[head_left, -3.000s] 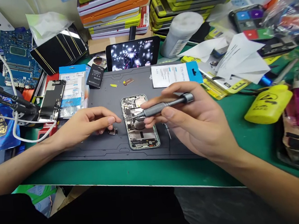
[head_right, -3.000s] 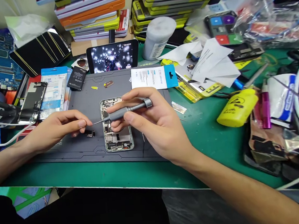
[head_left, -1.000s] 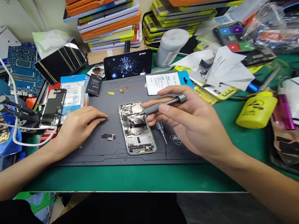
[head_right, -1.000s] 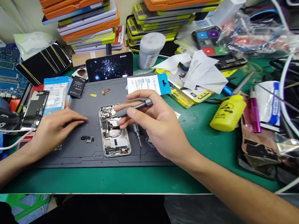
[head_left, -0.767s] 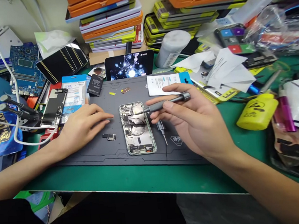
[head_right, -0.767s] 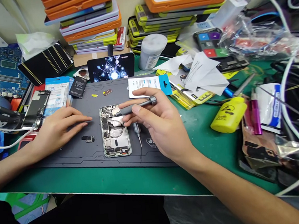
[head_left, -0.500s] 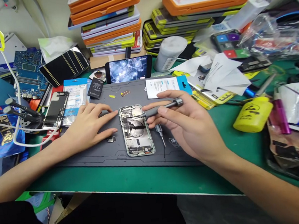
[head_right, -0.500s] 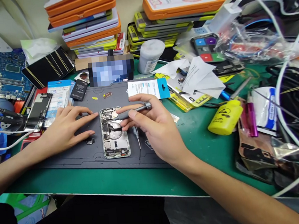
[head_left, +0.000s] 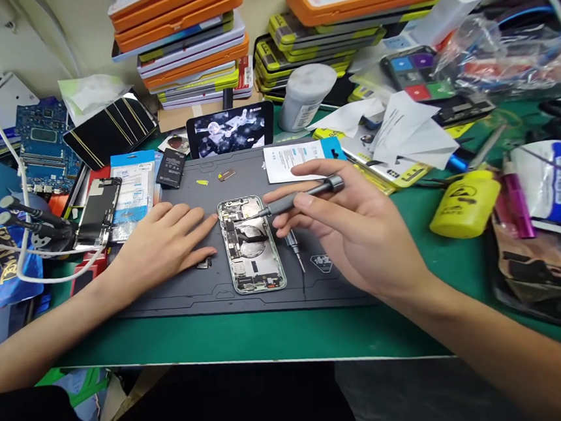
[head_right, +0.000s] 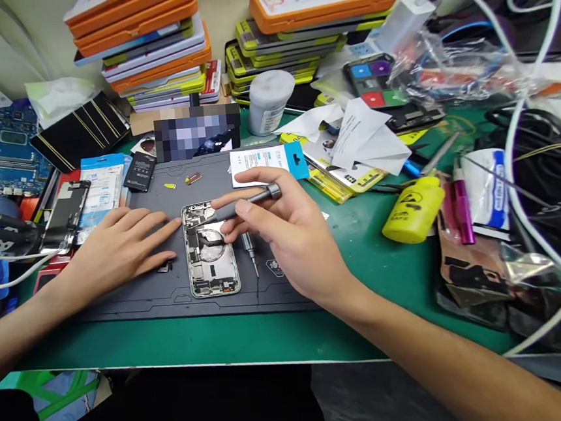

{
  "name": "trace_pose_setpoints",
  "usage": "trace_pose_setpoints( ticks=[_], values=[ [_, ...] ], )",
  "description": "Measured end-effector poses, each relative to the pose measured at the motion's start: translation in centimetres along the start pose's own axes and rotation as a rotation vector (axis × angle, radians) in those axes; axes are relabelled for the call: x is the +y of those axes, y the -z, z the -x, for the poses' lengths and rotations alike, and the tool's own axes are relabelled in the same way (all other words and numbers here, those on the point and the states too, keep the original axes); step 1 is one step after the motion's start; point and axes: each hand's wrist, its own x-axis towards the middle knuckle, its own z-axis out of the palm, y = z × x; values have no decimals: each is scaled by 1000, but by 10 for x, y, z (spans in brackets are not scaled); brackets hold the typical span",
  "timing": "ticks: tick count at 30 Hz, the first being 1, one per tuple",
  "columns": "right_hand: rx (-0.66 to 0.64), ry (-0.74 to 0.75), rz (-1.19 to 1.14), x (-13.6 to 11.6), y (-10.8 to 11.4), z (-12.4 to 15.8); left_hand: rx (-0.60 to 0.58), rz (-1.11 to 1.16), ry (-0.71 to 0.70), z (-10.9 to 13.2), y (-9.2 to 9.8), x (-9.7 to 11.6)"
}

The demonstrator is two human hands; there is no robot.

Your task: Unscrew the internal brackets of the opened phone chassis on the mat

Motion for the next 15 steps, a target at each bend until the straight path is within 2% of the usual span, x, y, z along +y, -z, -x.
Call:
trace_pose_setpoints(
  ticks=[4,8,15],
  values=[
    [8,-2,17,0,-1,0,96,-14,-48,3,5,-1],
    [14,-3,20,0,0,-1,162,98,-15,7,1,-10],
    [-2,-27,39,-1,1,0,47,237,46,5,-11,-18]
  ],
)
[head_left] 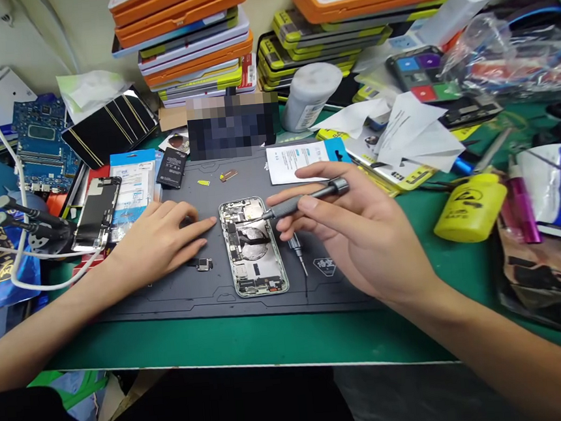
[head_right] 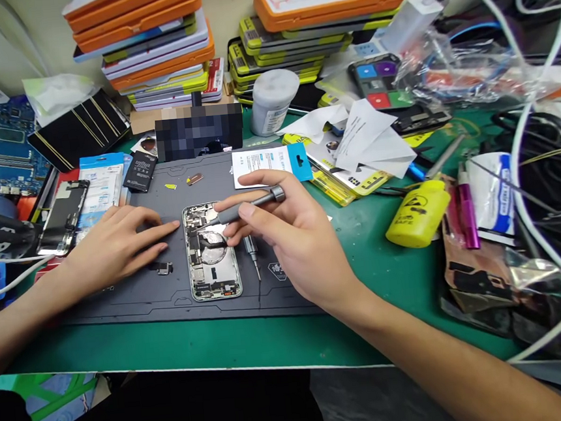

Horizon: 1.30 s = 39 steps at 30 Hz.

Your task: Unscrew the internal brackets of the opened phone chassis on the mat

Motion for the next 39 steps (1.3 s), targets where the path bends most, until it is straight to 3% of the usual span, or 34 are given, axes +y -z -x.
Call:
trace_pose_setpoints(
  ticks=[11,21,23,27,31,39],
  values=[
    [5,11,-4,1,4,-2,113,29,22,5,-2,-2],
    [30,34,-5,3,5,-7,186,171,140,4,0,-2],
    [34,40,-6,4,5,-9,158,161,79,5,7,-2],
    [45,54,17,5,6,-13,-30,210,-65,16,26,1],
    [18,61,10,7,8,-14,-182,242,34,29,33,10],
    [-25,60,-38,10,7,-14,-205,411,177,18,32,29]
  ],
)
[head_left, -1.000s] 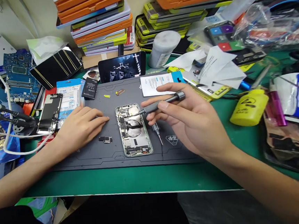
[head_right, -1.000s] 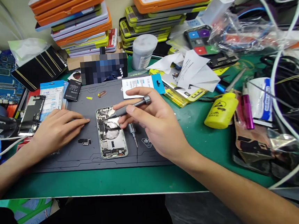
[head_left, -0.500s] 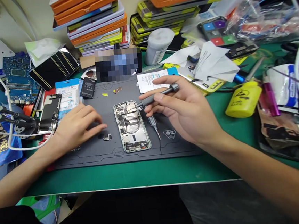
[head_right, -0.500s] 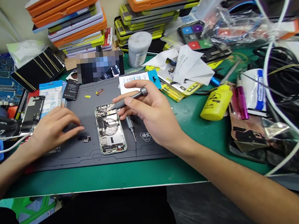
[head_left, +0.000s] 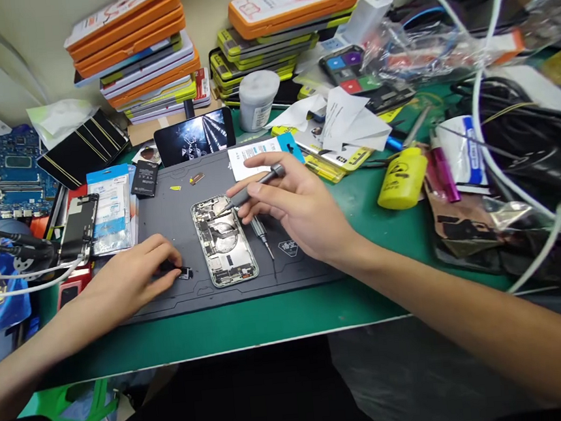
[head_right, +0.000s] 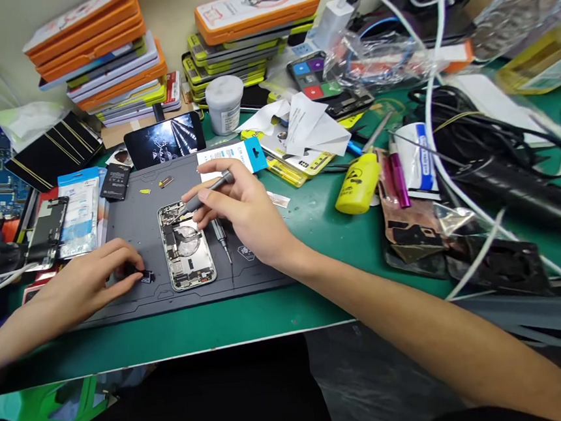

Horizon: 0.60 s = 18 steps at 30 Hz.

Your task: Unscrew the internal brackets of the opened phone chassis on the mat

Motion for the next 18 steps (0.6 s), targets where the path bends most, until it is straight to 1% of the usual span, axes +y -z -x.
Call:
trace_pose_setpoints(
  ticks=[3,7,9,11,12,14,18],
  values=[
    [-14,14,-12,0,1,-1,10,23,18,2,1,5],
    [-14,43,10,-1,2,-1,-61,174,28,-1,7,11],
    [-12,63,33,-2,1,0,-33,292,69,-7,9,16],
    [-6,78,51,-4,0,1,30,410,131,-16,9,25],
    [1,83,57,-5,-1,1,41,457,152,-22,7,30],
    [14,86,66,-7,-2,3,6,527,141,-33,1,41],
    [16,97,78,-10,-4,5,-24,518,81,-52,-15,55]
  ],
)
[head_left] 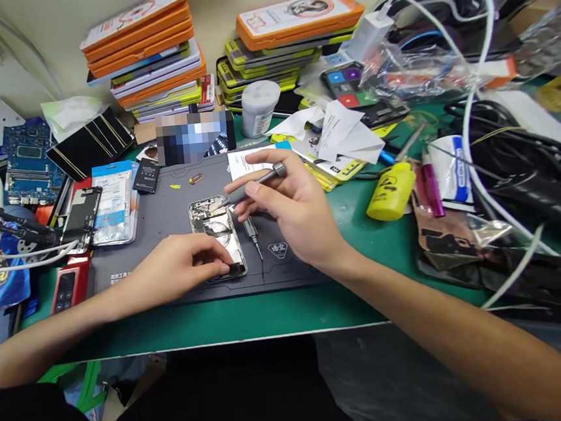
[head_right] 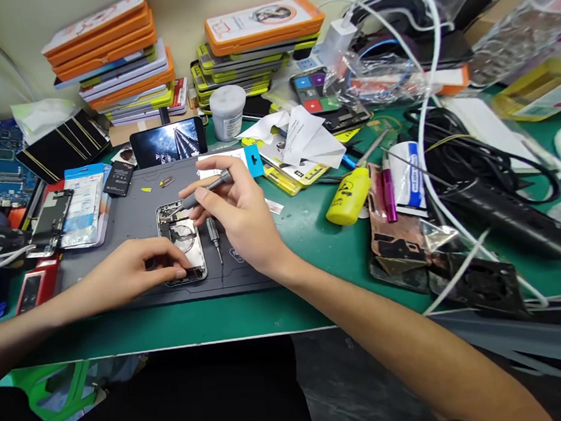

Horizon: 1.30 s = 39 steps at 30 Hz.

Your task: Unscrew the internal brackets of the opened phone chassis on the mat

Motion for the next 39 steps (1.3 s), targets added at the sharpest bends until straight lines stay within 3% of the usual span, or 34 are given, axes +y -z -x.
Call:
trace_pose_setpoints(
  ticks=[9,17,27,32,39],
  values=[
    [-33,34,-42,-1,-2,4,68,-149,-53,1,-9,-6],
    [-67,60,-86,6,0,2,168,-456,-293,13,-20,-13],
    [-67,55,-84,6,0,2,227,-388,-384,13,-26,-24],
    [-81,46,-45,4,1,3,281,-564,-471,17,-28,-22],
    [-50,32,-52,5,0,3,345,-845,-702,23,-35,-25]
  ],
)
